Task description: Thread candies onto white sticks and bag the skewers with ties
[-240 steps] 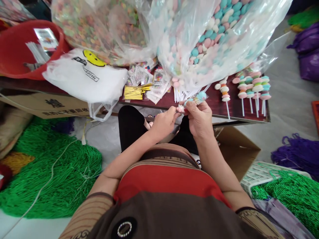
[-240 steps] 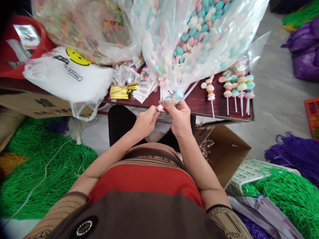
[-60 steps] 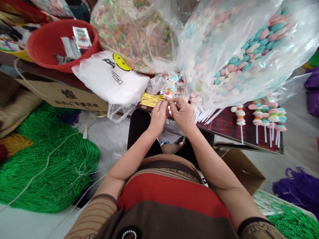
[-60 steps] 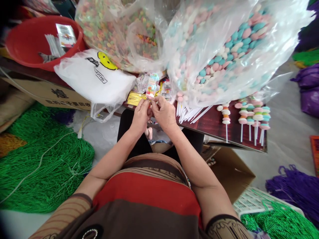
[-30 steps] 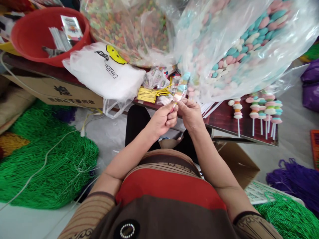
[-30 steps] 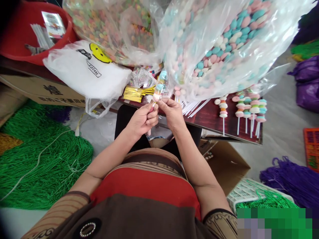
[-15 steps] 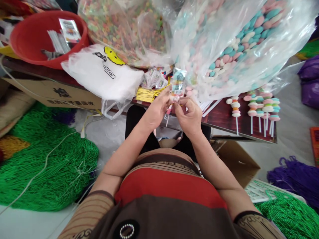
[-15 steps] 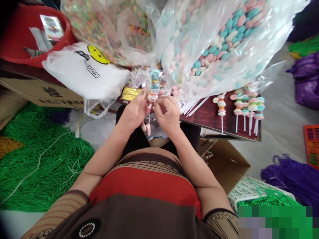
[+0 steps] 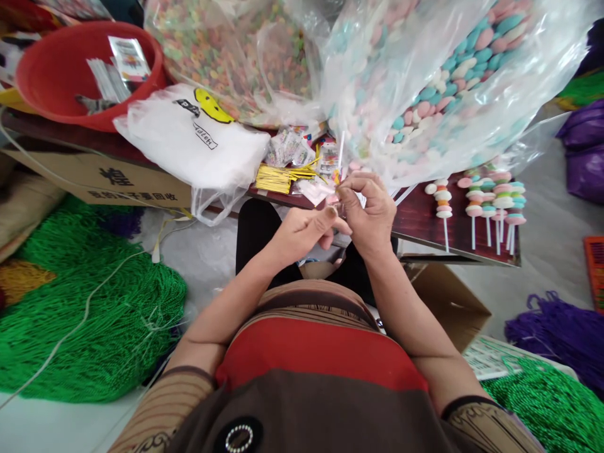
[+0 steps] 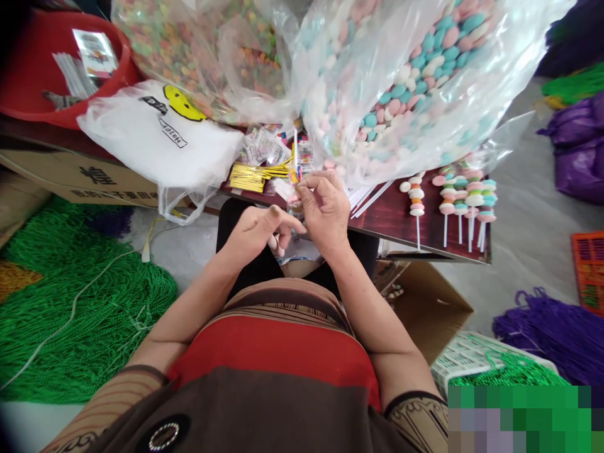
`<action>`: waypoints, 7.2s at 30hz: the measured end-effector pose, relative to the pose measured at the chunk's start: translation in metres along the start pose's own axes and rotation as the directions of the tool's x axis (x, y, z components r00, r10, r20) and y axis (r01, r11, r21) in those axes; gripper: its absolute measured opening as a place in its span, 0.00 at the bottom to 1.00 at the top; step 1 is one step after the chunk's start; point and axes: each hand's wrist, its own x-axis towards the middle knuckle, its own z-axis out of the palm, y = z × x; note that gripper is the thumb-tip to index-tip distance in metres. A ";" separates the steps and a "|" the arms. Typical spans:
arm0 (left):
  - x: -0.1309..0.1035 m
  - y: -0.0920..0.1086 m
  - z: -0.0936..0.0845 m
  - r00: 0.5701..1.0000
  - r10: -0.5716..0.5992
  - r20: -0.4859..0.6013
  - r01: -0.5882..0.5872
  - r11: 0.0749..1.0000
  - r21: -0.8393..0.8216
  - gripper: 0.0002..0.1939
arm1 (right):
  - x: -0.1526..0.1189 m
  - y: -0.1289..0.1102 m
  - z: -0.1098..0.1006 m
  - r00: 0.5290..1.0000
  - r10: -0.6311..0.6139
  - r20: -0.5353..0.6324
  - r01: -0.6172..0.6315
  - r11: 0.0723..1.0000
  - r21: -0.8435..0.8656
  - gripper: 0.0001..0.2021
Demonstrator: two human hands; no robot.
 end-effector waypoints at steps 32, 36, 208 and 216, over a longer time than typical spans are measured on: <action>0.020 -0.048 0.009 0.862 0.171 0.478 -0.406 0.796 0.448 0.14 | -0.080 0.038 -0.054 0.741 0.543 0.395 -0.662 0.490 0.567 0.18; 0.023 -0.063 0.023 0.757 0.044 0.652 -0.534 0.616 0.579 0.22 | -0.105 0.054 -0.091 0.714 0.555 0.426 -0.700 0.551 0.455 0.19; 0.141 -0.013 -0.033 0.626 0.744 0.236 -0.403 0.049 0.914 0.15 | -0.033 0.041 -0.054 0.688 0.703 0.180 -0.645 0.478 0.596 0.21; 0.096 -0.047 -0.014 0.480 0.598 0.642 -0.736 -0.124 0.666 0.19 | 0.004 0.056 -0.048 0.610 0.659 0.440 -0.757 0.319 0.571 0.30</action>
